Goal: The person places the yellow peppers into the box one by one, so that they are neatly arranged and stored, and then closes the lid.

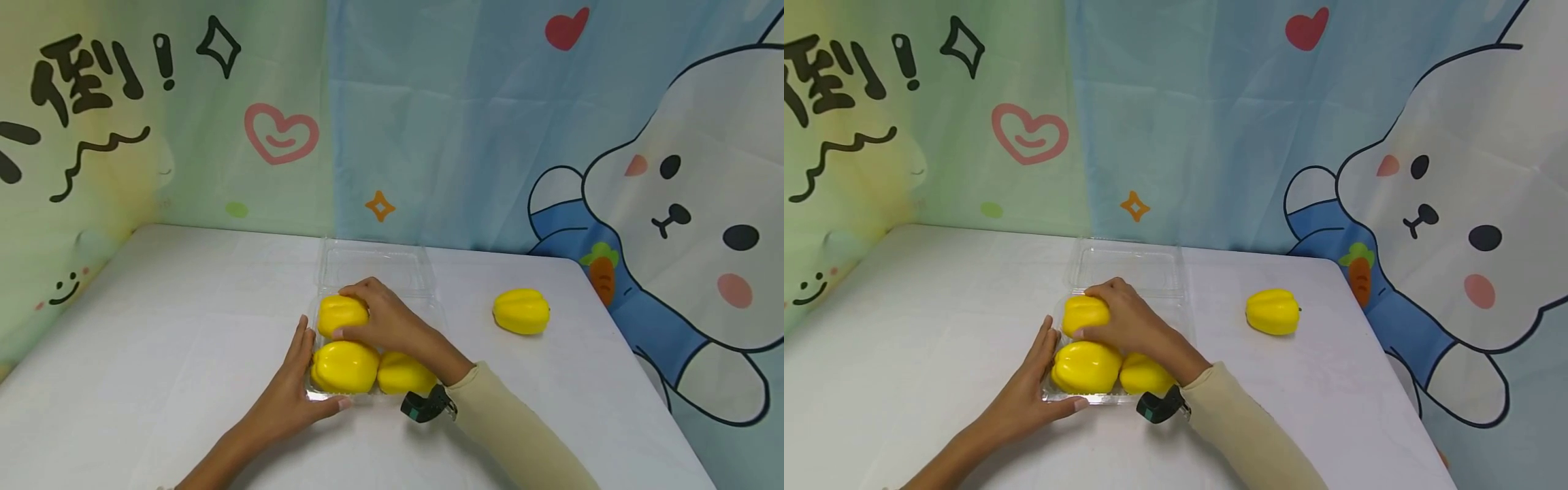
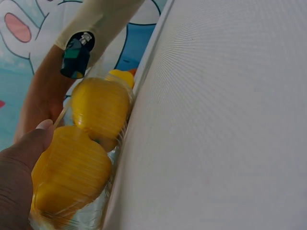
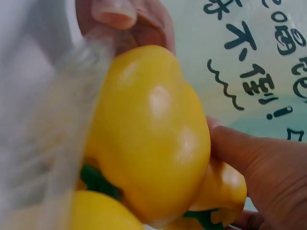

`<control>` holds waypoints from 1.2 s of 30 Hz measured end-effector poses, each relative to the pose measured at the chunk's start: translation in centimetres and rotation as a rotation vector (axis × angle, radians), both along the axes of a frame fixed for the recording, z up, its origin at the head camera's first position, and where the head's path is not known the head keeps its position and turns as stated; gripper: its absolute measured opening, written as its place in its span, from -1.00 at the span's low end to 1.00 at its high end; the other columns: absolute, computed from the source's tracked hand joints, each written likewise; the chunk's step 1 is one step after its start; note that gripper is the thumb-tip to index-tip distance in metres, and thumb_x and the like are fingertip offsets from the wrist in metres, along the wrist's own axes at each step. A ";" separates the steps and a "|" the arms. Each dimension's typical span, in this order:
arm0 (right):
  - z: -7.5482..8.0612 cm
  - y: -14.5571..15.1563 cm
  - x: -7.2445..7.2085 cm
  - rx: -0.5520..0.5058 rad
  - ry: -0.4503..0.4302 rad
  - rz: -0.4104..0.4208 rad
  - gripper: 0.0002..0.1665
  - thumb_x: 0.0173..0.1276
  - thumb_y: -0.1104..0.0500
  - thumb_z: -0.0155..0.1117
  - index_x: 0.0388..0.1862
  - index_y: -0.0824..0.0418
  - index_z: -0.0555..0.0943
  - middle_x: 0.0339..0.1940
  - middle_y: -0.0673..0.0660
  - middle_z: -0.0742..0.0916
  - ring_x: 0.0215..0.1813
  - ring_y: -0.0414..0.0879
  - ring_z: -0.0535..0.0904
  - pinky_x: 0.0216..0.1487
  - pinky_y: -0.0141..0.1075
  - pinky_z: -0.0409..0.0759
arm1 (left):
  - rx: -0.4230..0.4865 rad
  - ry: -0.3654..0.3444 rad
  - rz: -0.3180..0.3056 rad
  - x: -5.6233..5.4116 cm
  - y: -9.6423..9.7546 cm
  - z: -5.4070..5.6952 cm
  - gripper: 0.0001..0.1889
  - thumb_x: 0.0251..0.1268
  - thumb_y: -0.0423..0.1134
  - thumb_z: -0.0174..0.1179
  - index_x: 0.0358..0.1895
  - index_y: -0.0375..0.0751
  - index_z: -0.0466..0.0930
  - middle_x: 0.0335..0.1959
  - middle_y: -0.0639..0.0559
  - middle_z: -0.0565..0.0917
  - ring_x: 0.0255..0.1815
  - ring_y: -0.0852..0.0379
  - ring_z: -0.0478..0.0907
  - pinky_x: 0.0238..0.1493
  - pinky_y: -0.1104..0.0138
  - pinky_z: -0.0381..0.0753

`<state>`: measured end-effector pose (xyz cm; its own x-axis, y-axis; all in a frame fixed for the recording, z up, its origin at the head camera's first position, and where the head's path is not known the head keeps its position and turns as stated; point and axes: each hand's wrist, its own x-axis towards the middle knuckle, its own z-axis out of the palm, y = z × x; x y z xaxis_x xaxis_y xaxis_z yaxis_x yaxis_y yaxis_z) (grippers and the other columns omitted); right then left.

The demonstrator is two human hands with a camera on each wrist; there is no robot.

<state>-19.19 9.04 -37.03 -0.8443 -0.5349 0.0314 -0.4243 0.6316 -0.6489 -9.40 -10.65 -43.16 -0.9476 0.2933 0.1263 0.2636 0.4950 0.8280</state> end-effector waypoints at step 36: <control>-0.1 0.9 0.0 0.027 -0.062 -0.021 -0.38 0.37 0.03 0.32 0.33 0.24 0.48 0.19 0.13 0.53 0.13 0.00 0.51 0.14 -0.17 0.53 | -0.010 0.024 0.000 -0.1 -0.1 -0.3 0.30 -0.04 0.26 0.42 0.53 -0.41 -0.24 0.58 -0.11 -0.38 0.53 -0.20 -0.19 0.37 -0.14 0.02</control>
